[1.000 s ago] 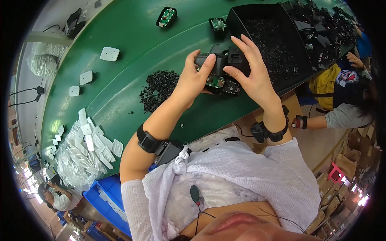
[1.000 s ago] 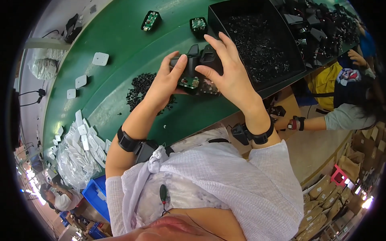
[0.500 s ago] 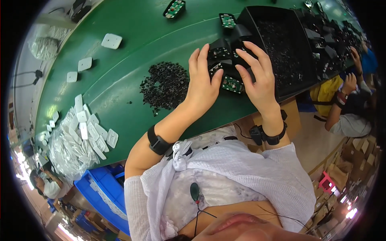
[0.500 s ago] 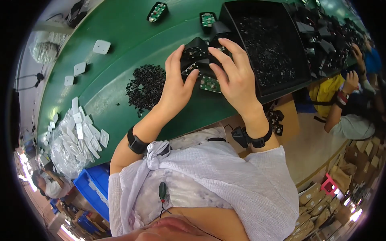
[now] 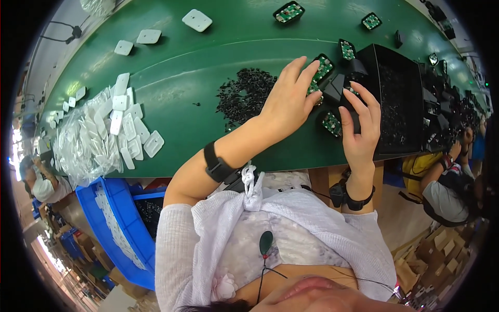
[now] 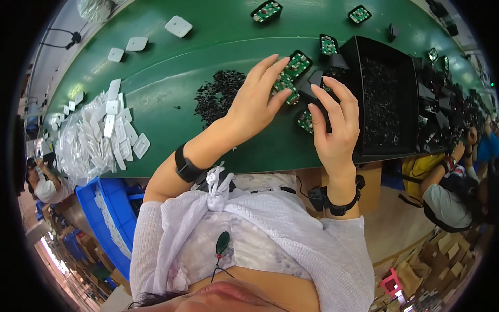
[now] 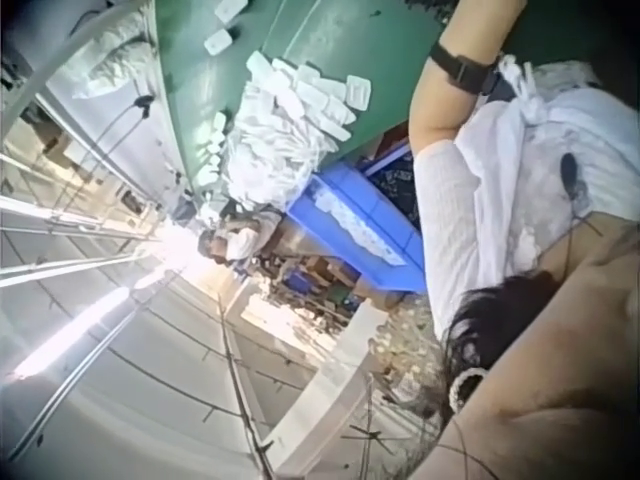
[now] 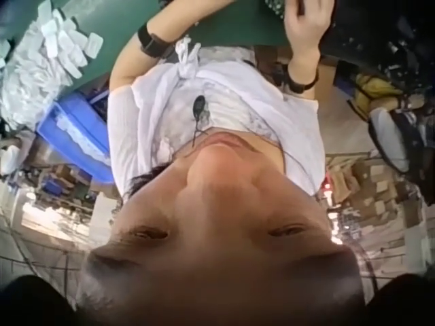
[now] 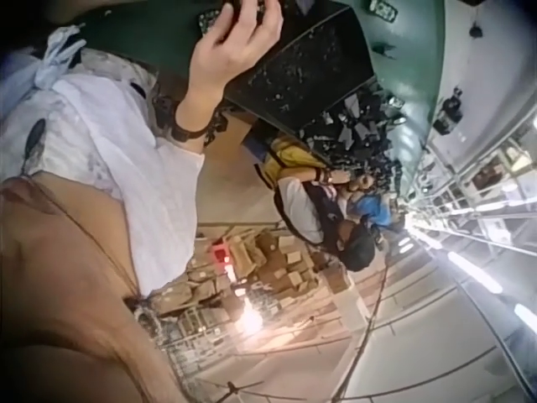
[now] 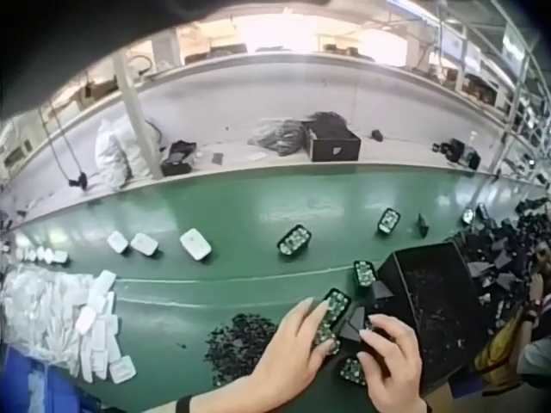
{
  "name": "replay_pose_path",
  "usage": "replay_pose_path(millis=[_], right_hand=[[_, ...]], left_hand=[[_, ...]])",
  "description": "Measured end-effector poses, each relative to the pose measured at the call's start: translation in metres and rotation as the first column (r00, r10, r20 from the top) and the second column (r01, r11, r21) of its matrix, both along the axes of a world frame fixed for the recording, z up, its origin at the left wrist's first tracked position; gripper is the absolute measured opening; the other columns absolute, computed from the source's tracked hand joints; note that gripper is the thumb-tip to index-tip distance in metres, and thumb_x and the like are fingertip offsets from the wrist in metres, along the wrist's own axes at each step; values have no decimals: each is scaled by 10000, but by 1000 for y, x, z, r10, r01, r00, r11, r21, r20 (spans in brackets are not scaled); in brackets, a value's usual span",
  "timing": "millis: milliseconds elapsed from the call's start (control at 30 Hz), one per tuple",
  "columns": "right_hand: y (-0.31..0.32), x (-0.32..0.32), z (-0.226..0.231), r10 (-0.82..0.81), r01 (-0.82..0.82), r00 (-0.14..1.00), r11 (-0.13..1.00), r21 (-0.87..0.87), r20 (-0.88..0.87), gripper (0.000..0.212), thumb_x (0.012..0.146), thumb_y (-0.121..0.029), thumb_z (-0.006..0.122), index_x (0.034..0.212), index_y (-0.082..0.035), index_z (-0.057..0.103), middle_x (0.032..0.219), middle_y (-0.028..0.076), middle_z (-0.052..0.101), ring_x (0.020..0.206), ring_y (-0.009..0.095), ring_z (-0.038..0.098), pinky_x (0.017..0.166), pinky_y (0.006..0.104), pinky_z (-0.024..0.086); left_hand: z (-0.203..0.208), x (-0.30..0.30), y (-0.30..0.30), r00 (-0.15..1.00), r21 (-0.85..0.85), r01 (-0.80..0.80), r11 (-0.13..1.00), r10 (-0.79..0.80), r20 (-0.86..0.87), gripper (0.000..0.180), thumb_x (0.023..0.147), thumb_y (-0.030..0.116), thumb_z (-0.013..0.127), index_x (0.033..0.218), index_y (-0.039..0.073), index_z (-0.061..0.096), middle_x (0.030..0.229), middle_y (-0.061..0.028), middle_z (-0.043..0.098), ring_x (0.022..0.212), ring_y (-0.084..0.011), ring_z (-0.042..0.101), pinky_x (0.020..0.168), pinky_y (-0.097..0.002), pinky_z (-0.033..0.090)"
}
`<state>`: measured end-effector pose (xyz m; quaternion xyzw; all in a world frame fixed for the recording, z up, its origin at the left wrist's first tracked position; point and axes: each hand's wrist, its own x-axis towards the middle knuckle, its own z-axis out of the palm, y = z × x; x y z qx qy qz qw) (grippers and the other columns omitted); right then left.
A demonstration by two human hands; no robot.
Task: Manually assemble electronic devices by inserting green circuit boards into white plastic housings and organizing them in bins.
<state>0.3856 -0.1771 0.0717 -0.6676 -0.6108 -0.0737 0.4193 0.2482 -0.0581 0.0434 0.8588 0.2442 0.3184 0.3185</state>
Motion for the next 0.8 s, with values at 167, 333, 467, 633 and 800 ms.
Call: replay_pose_path(millis=[167,333,467,633,800], right_hand=[[26,-4,50,124,-121,992,987,-105,29,255,834,1,655,1089,-11,652,1063,127,658,1005,259,620,890,335,465],[61,-46,57,232,-230,973,961,-156,-6,266,810,3,677,1074,-26,656,961,100,641,795,177,605,731,267,478],[98,-105,11,422,-422,905,871,-251,-58,226,806,-59,694,1029,-41,658,907,95,619,734,211,591,644,304,477],[139,-179,-33,561,-544,827,784,-299,-32,235,792,-97,702,1010,-46,630,879,97,582,814,270,574,705,355,480],[155,-202,-53,551,-458,830,762,-458,87,174,827,-58,636,992,-46,585,883,110,541,883,309,558,753,394,472]], left_hand=[[22,-70,-2,997,75,-26,997,20,75,496,806,24,659,1276,22,503,1308,-214,469,1160,-396,494,972,-434,431],[-3,-166,-17,978,69,-208,976,207,21,326,802,-29,629,1124,16,605,1131,-150,593,1011,-328,586,856,-389,488],[-25,-229,-37,892,-22,-451,892,451,-18,228,800,-66,608,1012,11,640,973,-129,616,880,-299,604,749,-365,497],[-22,-277,-35,786,-27,-618,786,618,-11,205,810,-67,602,995,10,646,922,-137,598,834,-308,591,713,-375,483],[-22,-316,-21,668,235,-713,661,742,-61,264,787,-24,639,1048,14,631,984,-125,590,891,-317,559,774,-392,466]])
